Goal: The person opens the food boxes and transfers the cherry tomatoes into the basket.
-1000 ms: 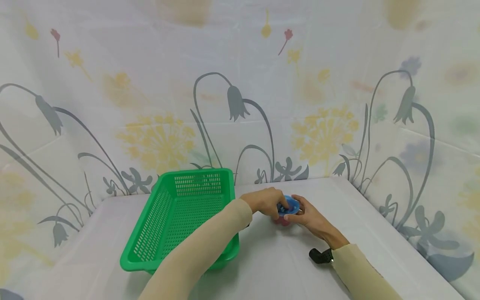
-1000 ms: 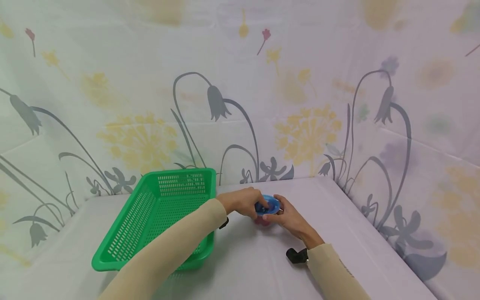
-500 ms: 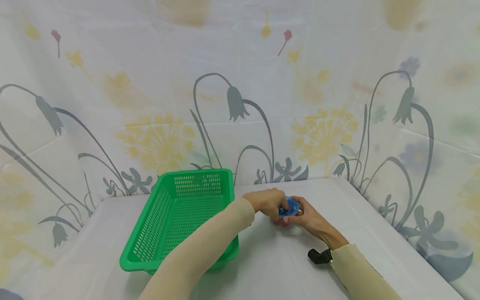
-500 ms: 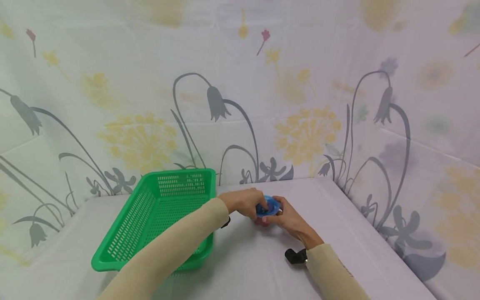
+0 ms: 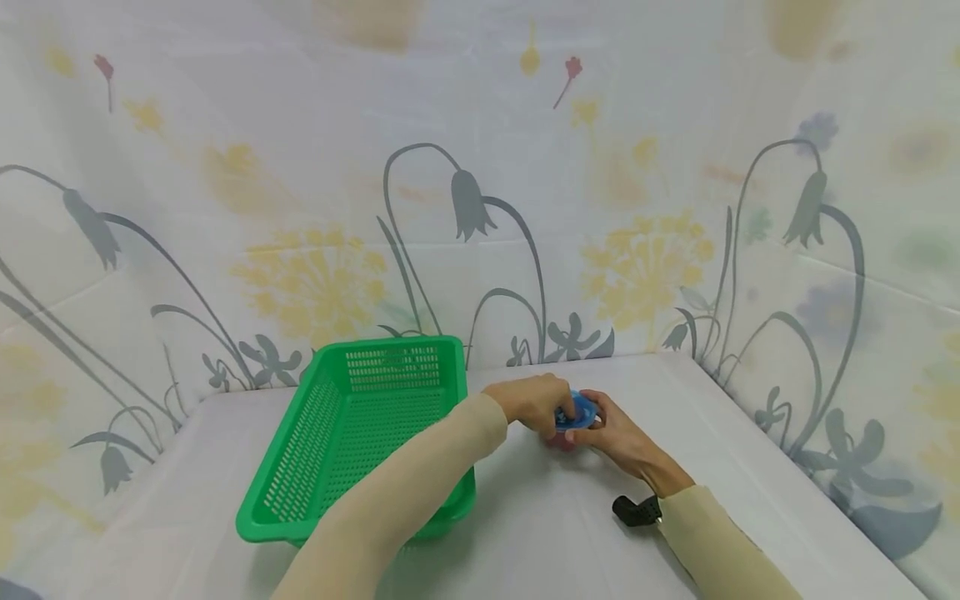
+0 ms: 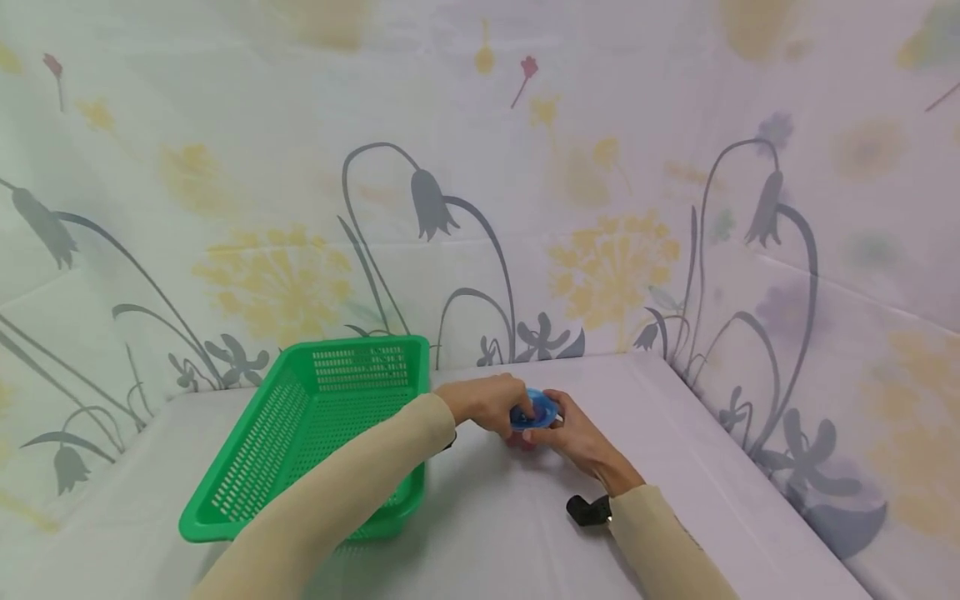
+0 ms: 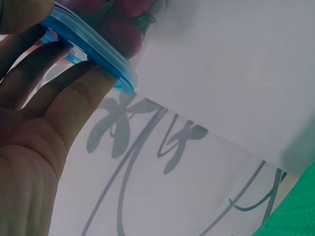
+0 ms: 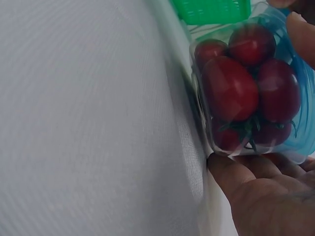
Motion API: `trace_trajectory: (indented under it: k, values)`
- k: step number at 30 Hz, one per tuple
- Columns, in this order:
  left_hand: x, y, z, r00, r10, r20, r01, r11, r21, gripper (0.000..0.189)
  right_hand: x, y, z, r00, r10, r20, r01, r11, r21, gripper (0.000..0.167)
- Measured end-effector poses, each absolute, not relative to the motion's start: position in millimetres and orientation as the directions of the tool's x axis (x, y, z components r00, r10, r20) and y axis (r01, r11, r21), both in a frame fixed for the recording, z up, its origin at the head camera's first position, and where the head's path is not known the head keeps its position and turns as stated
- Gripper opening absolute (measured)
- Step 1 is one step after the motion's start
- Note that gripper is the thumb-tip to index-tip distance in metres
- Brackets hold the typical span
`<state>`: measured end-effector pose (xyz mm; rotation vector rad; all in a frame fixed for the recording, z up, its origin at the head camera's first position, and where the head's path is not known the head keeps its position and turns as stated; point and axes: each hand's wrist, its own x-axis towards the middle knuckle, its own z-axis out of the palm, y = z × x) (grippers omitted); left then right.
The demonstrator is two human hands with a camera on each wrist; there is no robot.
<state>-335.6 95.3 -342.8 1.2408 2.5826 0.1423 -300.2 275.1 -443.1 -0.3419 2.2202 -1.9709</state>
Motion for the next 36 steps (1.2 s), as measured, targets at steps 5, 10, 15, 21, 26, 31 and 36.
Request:
trace_trajectory:
  k: [5,10,15,21,26,31,36]
  values:
    - [-336,94,-342,-0.588,0.782,-0.206,0.753,0.622,0.213,0.045,-301,274,-442,-0.964,-0.266,0.030,-0.058,0.098,-0.993,0.091]
    - [-337,96,-333,-0.571,0.803,-0.168,0.742,0.593,0.312,0.042,-302,276,-444,-0.951,-0.292,0.098,-0.135,0.110,-0.985,0.086]
    - [-336,103,-324,-0.528,0.836,-0.147,0.763,0.543,0.351,0.044,-305,279,-449,-0.930,-0.310,0.195,-0.233,0.090,-0.968,0.069]
    - [-336,96,-328,-0.546,0.821,-0.165,0.737,0.565,0.370,0.047,-305,278,-451,-0.945,-0.281,0.169,-0.208,0.116,-0.971,0.070]
    - [-340,90,-330,-0.576,0.806,-0.138,0.720,0.580,0.382,0.047,-306,274,-444,-0.972,-0.214,0.098,-0.131,0.145,-0.981,0.084]
    - [-341,86,-332,-0.612,0.779,-0.133,0.696,0.611,0.377,0.042,-306,269,-440,-0.985,-0.169,0.018,-0.038,0.119,-0.992,0.086]
    - [-342,87,-330,-0.606,0.789,-0.103,0.716,0.597,0.362,0.039,-306,266,-440,-0.989,-0.147,0.014,-0.031,0.116,-0.993,0.081]
